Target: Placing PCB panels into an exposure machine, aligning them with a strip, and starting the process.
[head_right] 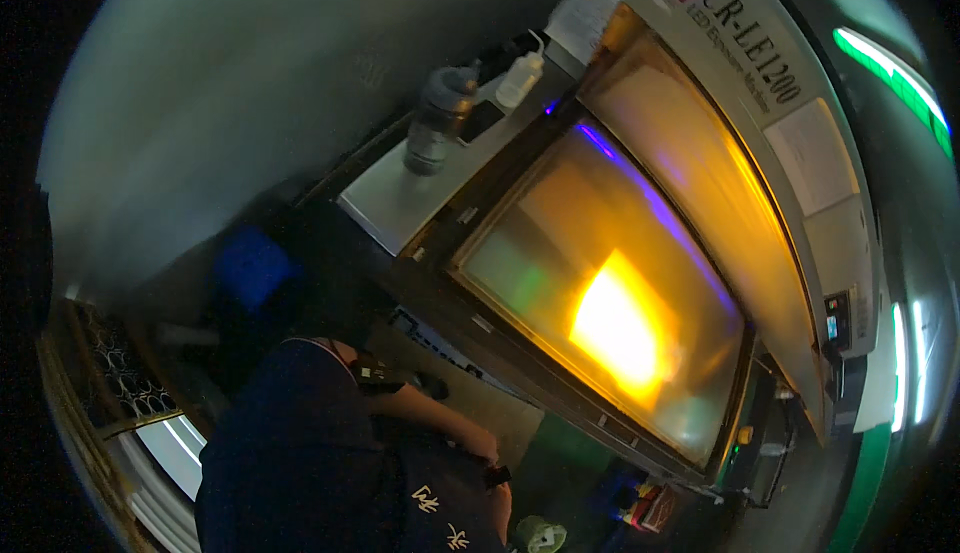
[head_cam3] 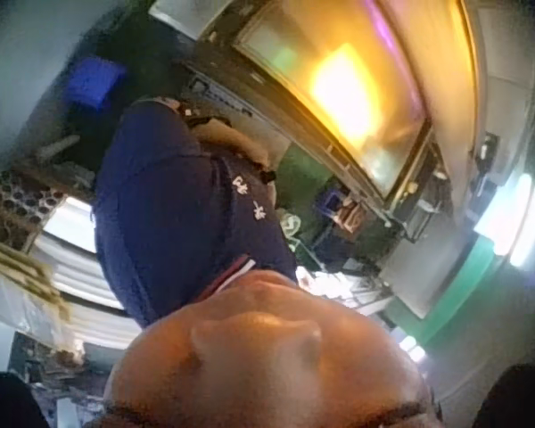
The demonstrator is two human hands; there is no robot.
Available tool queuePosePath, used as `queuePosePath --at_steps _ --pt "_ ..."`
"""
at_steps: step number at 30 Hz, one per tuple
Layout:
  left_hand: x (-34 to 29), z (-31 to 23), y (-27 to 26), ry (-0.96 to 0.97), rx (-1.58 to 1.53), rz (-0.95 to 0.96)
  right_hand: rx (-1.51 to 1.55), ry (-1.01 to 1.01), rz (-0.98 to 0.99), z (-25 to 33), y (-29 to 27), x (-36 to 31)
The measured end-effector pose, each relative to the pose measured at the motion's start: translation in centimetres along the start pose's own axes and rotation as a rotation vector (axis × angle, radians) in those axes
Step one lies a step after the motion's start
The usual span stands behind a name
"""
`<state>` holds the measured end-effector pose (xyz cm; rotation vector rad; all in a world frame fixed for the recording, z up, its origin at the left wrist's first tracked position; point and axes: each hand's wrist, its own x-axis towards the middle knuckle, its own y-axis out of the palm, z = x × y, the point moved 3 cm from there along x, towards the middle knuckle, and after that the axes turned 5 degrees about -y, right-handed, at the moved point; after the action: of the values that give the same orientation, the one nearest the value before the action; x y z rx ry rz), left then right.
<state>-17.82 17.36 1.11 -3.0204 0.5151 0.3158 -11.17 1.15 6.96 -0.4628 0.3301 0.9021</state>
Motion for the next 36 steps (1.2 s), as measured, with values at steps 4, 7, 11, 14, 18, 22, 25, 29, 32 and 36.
queuePosePath --at_steps 4,7,11,14,18,22,25,29,32,36 --pt "-3.0 0.7 0.5 -0.024 -0.033 -0.046 -0.056 -0.010 0.019 1.1 1.5 -0.4" --pt "-3.3 0.3 0.7 -0.030 -0.038 -0.092 -0.092 -0.020 0.019 1.8 2.0 -0.9" --pt "-2.0 -0.4 1.2 0.000 -0.030 -0.159 -0.117 -0.023 -0.017 2.3 2.3 -1.6" --pt "-0.4 -0.1 0.8 -0.005 -0.004 -0.230 -0.119 -0.012 -0.064 2.6 2.2 -1.8" --pt "0.5 1.6 -1.6 -0.087 0.017 -0.318 -0.105 0.017 -0.138 3.0 1.5 -2.1" --pt "-1.5 2.7 -5.8 -0.172 0.037 -0.285 -0.080 0.048 -0.220 3.4 0.6 -2.2" --pt "-3.6 1.7 -9.1 -0.218 -0.182 -0.144 -0.051 0.053 -0.283 3.4 0.2 -3.0" --pt "-4.1 -0.6 -11.5 -0.331 -0.143 0.144 0.017 0.013 -0.384 3.0 0.4 -3.9" --pt "-3.1 -2.6 -11.3 -0.155 0.040 0.464 -0.083 -0.081 -0.557 2.7 2.2 -3.4" --pt "-2.1 -3.2 -11.4 -0.059 0.253 0.780 0.237 -0.043 -0.707 2.1 6.5 -2.4"
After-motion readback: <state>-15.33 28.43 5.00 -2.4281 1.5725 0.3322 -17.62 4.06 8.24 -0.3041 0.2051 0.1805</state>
